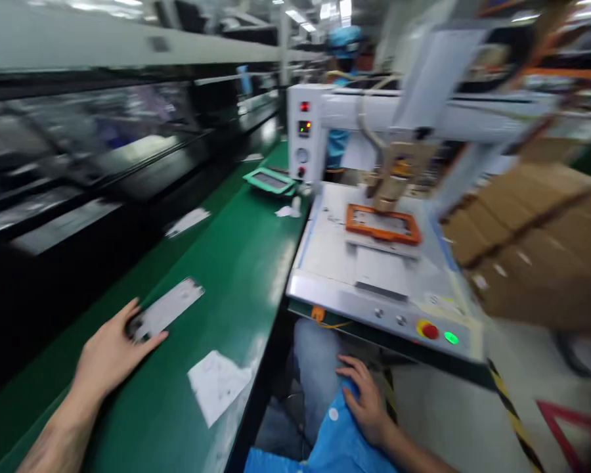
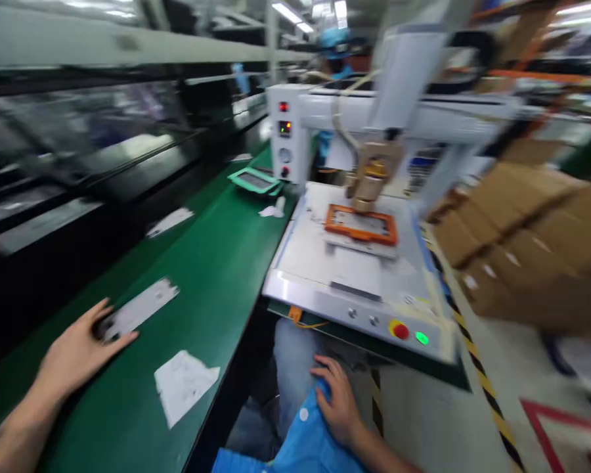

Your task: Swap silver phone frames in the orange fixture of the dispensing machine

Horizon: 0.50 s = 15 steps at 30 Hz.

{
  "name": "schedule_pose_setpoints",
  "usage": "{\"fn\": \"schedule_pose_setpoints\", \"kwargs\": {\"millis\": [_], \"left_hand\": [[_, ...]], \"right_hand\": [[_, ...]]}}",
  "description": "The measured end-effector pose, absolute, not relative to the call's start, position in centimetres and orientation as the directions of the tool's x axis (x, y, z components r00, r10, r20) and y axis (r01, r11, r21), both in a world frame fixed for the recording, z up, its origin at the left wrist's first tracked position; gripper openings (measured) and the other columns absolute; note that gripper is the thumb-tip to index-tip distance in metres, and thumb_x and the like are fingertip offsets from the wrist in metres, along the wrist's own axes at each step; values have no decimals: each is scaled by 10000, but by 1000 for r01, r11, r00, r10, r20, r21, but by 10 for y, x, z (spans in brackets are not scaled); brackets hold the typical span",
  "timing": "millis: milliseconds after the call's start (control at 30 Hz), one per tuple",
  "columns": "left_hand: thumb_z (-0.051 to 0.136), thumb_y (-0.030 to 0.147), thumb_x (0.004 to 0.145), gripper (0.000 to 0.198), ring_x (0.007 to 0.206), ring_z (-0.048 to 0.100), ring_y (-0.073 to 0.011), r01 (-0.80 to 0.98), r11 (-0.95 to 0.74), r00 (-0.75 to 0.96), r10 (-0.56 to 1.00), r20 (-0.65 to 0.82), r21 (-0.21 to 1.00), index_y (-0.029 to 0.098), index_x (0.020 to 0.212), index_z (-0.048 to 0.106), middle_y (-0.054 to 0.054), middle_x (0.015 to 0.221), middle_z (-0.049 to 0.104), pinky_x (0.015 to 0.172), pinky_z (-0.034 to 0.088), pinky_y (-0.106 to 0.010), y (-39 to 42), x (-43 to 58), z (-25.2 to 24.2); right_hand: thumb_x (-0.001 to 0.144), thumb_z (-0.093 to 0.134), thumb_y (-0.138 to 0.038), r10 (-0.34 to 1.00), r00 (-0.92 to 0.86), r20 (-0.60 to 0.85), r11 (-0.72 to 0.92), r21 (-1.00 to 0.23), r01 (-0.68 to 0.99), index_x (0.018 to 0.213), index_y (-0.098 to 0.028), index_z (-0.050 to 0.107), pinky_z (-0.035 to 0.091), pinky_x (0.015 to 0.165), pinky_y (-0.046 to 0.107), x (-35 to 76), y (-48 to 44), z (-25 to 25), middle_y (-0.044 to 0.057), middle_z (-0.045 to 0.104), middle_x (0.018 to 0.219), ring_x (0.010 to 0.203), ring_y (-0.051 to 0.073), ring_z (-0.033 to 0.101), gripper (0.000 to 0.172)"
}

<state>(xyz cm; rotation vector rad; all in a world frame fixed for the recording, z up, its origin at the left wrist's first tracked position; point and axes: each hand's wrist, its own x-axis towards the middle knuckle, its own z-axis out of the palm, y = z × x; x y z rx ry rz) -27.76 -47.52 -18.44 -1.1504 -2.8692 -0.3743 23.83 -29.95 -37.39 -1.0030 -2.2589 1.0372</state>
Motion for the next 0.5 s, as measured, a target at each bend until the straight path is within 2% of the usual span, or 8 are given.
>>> {"fn": "schedule_pose_setpoints", "kwargs": {"millis": [100,233,500], "left_hand": [[670,665,779,974,1410,498,-364,694,618,-688,720,87,368,178,1562,358,-152,1527,533,1175,431,-502,-511,-276,-196],[719,543,769,980,1406,486,-329,658,555,-692,712,120,509,176,1588,324,-131,1495,552,1205,405,-476,-513,-285,-199],[649,317,708,911,1379,518,-305,670,484,-657,740,146,563,176,1560,360,-118,1473,571,1213,410,-490,-515,-280,-197]], "right_hand": [[971,527,-474,745,-651,143,508,-754,415,1178,-262,717,514,1042,660,250,-286,-394,152,621,1394,1283,386,596,352],[976,545,-480,685,-709,170,572,-728,378,1196,-261,711,537,1017,655,258,-268,-412,159,604,1418,1290,397,597,352],[969,554,-499,693,-699,177,561,-741,369,1165,-248,705,493,1021,700,255,-267,-412,153,609,1394,1282,406,583,352]]}}
